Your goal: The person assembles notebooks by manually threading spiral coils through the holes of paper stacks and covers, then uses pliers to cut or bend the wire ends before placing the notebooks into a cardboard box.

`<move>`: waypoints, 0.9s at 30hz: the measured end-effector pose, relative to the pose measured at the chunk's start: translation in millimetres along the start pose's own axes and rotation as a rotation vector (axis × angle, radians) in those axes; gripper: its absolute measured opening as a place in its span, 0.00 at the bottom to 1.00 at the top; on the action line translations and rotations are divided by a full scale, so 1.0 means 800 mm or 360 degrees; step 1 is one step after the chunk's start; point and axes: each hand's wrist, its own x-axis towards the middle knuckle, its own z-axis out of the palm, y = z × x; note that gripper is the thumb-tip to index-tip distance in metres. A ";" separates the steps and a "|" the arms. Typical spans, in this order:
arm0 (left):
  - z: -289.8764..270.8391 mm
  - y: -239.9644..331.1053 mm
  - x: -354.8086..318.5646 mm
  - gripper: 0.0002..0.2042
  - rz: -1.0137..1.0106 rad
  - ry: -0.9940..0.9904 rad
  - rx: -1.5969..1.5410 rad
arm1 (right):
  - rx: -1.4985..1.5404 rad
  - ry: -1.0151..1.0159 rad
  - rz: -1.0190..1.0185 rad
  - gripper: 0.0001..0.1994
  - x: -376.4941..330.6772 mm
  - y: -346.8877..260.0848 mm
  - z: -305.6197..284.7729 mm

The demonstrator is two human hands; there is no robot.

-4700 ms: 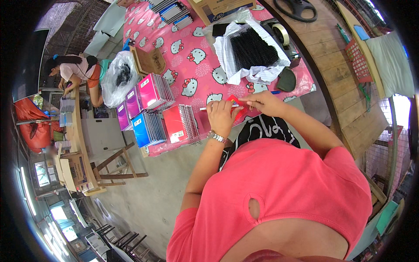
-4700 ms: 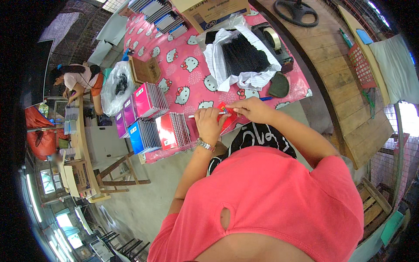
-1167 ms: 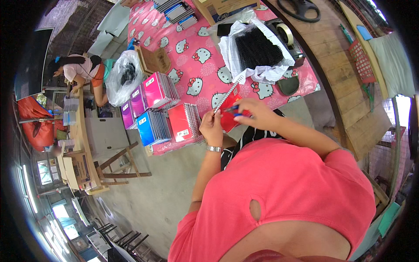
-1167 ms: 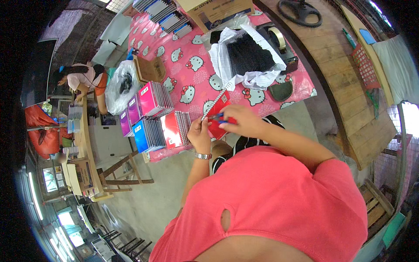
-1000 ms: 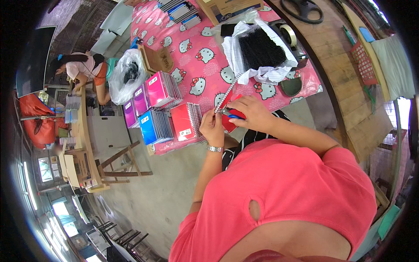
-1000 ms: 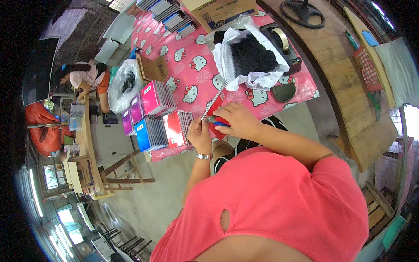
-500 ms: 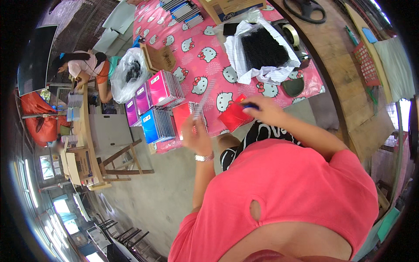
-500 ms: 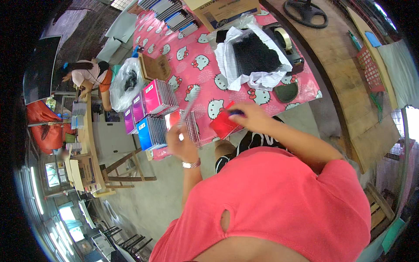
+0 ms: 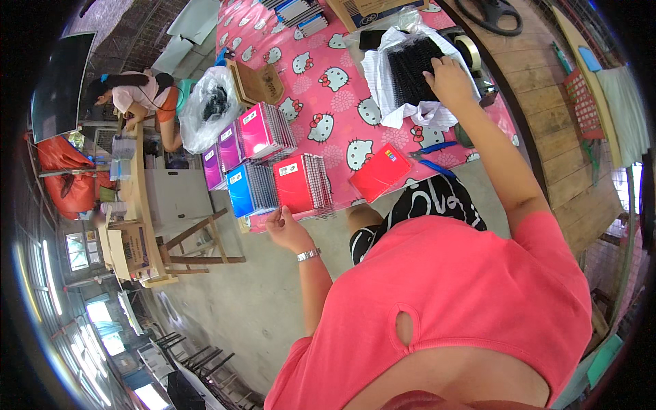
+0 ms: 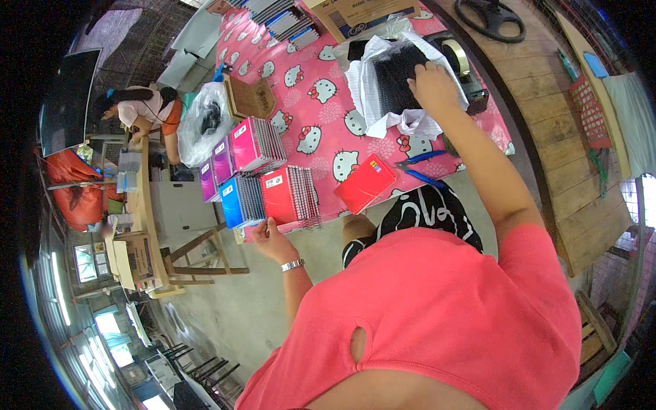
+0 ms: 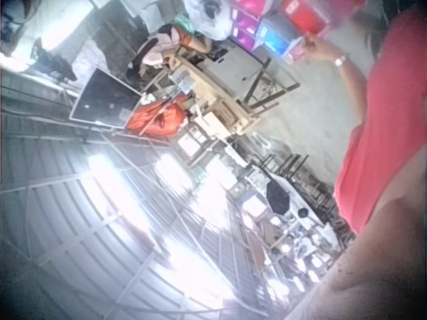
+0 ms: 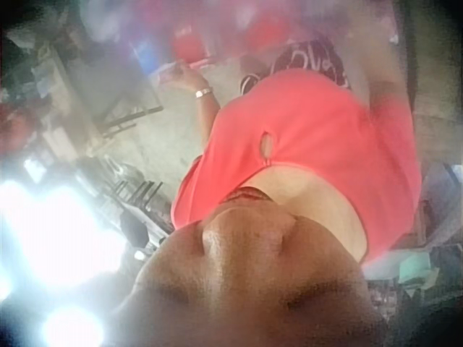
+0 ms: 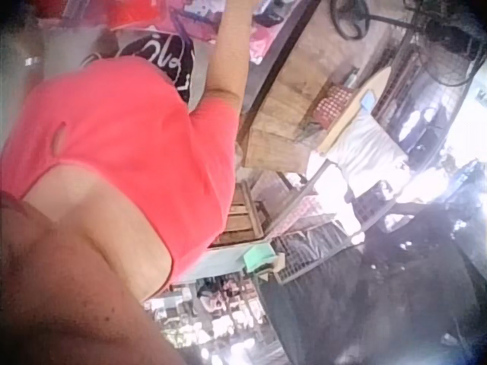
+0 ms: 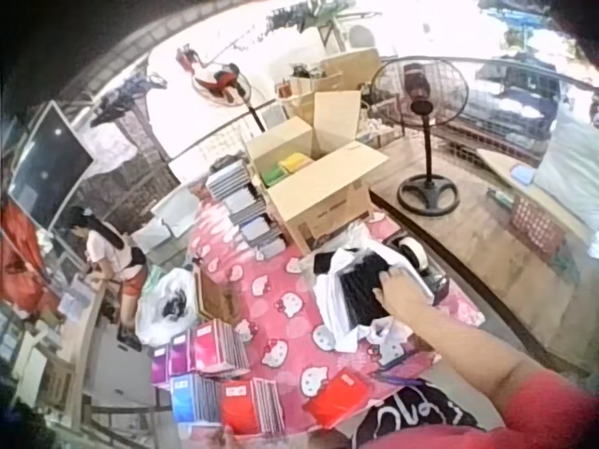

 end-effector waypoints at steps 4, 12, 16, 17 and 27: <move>0.004 0.003 -0.004 0.06 -0.0005 -0.0086 0.0147 | -0.0124 -0.0093 -0.0069 0.10 0.013 0.000 0.026; 0.020 0.033 -0.015 0.09 0.0552 0.0096 0.0696 | 0.0159 -0.0214 0.0287 0.11 0.031 -0.012 0.045; 0.091 0.076 -0.093 0.12 0.1533 -0.1091 0.0434 | 0.0196 -0.0194 0.0371 0.13 0.043 -0.014 0.051; 0.109 0.076 -0.111 0.12 0.1611 -0.1223 0.0548 | 0.0058 -0.0209 0.0270 0.10 0.044 -0.029 0.044; 0.132 0.065 -0.112 0.10 0.1488 -0.1919 0.0853 | -0.0002 -0.0062 0.0249 0.06 0.041 -0.042 0.054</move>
